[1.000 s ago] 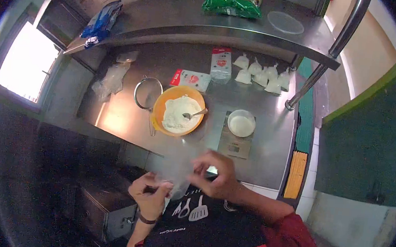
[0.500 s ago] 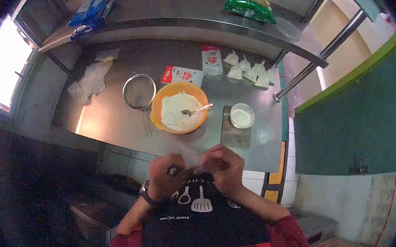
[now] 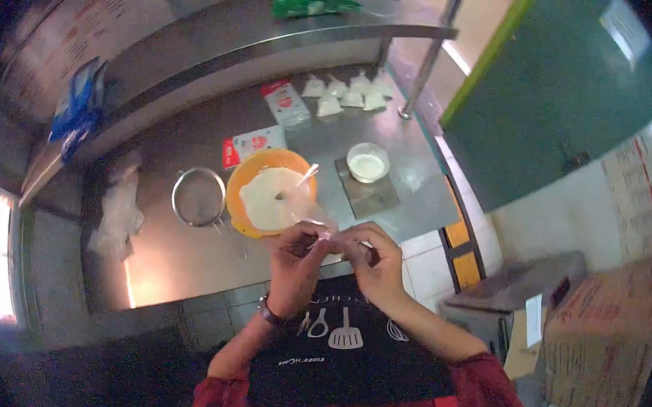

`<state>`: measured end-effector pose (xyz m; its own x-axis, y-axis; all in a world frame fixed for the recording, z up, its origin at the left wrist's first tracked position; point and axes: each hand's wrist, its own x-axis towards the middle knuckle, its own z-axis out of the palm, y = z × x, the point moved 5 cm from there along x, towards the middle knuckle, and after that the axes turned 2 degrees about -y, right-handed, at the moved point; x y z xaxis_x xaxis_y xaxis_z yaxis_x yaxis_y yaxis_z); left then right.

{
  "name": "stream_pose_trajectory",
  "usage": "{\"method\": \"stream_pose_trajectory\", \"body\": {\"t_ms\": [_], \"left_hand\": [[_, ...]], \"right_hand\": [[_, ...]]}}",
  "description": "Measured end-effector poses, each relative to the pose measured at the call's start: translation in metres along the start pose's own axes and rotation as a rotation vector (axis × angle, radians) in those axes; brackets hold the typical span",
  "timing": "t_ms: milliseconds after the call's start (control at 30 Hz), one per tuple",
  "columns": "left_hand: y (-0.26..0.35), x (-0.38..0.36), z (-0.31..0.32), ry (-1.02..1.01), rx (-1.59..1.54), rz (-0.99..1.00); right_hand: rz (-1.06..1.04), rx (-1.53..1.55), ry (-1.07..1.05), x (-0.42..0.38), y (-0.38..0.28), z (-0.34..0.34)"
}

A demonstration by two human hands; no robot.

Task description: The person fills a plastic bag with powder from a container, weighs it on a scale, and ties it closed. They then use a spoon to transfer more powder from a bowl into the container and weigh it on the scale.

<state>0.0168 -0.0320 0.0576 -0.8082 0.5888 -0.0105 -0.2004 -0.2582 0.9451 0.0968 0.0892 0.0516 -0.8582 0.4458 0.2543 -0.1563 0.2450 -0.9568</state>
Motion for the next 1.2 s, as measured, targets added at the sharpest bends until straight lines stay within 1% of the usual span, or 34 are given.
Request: {"method": "stream_pose_trajectory", "body": {"t_ms": [33, 67, 133, 167, 200, 233, 267, 300, 333, 400, 467, 500, 533, 600, 633, 667, 700, 733, 767, 800, 833, 867, 900, 967, 1000, 1067, 1100, 1167, 1200], "left_hand": [[-0.006, 0.002, 0.006, -0.034, 0.001, -0.013], [-0.009, 0.002, 0.01, -0.026, -0.005, 0.006], [-0.017, 0.002, 0.023, -0.038, -0.015, 0.014], [-0.021, 0.0, 0.028, 0.02, -0.12, 0.039], [-0.024, -0.001, 0.029, 0.086, -0.226, 0.061], [-0.03, 0.0, 0.031, 0.082, -0.23, 0.044], [-0.033, 0.001, 0.03, 0.091, -0.147, 0.092], [-0.034, -0.001, 0.029, 0.101, -0.059, 0.137], [-0.036, -0.004, 0.031, 0.102, -0.052, 0.118], [-0.034, -0.005, 0.041, -0.019, 0.197, 0.168], [-0.042, -0.001, 0.043, 0.015, 0.251, 0.173], [-0.045, 0.001, 0.045, 0.045, 0.299, 0.187], [-0.046, 0.004, 0.047, 0.057, 0.307, 0.175], [-0.04, 0.015, 0.06, 0.013, 0.389, 0.229], [-0.036, 0.022, 0.065, 0.034, 0.402, 0.222], [-0.03, 0.029, 0.069, 0.092, 0.413, 0.261], [-0.025, 0.035, 0.072, 0.152, 0.425, 0.301], [-0.024, 0.044, 0.07, 0.181, 0.443, 0.295], [-0.011, 0.047, 0.069, 0.223, 0.719, 0.506], [-0.002, 0.047, 0.073, 0.256, 1.001, 0.709], [0.006, 0.048, 0.078, 0.282, 1.117, 0.74], [0.007, 0.049, 0.078, 0.311, 1.143, 0.719], [0.008, 0.05, 0.081, 0.291, 1.159, 0.745], [0.012, 0.048, 0.09, 0.242, 1.151, 0.808], [0.013, 0.049, 0.098, 0.271, 1.174, 0.799], [0.013, 0.049, 0.11, 0.346, 1.048, 0.799], [0.013, 0.047, 0.115, 0.364, 1.066, 0.796], [-0.001, 0.046, 0.098, 0.628, 0.657, 0.345], [0.002, 0.047, 0.099, 0.642, 0.658, 0.345]], "right_hand": [[0.023, 0.048, 0.051, -0.001, -0.001, -0.004], [0.028, 0.04, 0.084, -0.003, -0.005, -0.007], [-0.026, -0.049, 0.15, -0.005, -0.015, -0.014], [-0.017, -0.057, 0.17, -0.007, -0.012, -0.018], [-0.018, -0.034, 0.234, -0.011, -0.006, -0.024], [-0.017, -0.011, 0.292, -0.014, -0.003, -0.03], [-0.001, -0.015, 0.295, -0.014, 0.0, -0.035], [-0.067, -0.089, 0.331, -0.012, -0.005, -0.041], [-0.134, -0.159, 0.365, -0.012, -0.008, -0.046], [-0.075, -0.168, 0.352, -0.009, -0.002, -0.052], [0.041, 0.209, 0.353, -0.001, 0.008, -0.055], [0.054, 0.216, 0.347, 0.0, 0.015, -0.06], [0.076, 0.222, 0.299, 0.002, 0.024, -0.064], [0.11, 0.243, 0.231, 0.008, 0.036, -0.071], [0.045, 0.132, 0.225, 0.014, 0.036, -0.076], [-0.023, 0.025, 0.216, 0.021, 0.036, -0.08], [-0.016, 0.045, 0.194, 0.03, 0.038, -0.084], [-0.136, -0.083, 0.136, 0.04, 0.029, -0.086], [-0.261, -0.206, 0.075, 0.048, 0.023, -0.085], [-0.258, -0.181, 0.047, 0.057, 0.027, -0.086], [-0.3, -0.183, 0.057, 0.064, 0.028, -0.085], [-0.339, -0.183, 0.067, 0.07, 0.03, -0.086], [-0.332, -0.156, 0.036, 0.078, 0.033, -0.087], [-0.489, -0.125, 0.084, 0.094, 0.033, -0.094], [-0.493, -0.099, 0.06, 0.101, 0.033, -0.095], [-0.525, -0.157, 0.206, 0.113, 0.032, -0.104], [-0.528, -0.137, 0.192, 0.116, 0.034, -0.105], [-0.574, -0.027, 0.154, 0.117, 0.036, -0.108], [-0.575, -0.019, 0.142, 0.118, 0.036, -0.109]]}}
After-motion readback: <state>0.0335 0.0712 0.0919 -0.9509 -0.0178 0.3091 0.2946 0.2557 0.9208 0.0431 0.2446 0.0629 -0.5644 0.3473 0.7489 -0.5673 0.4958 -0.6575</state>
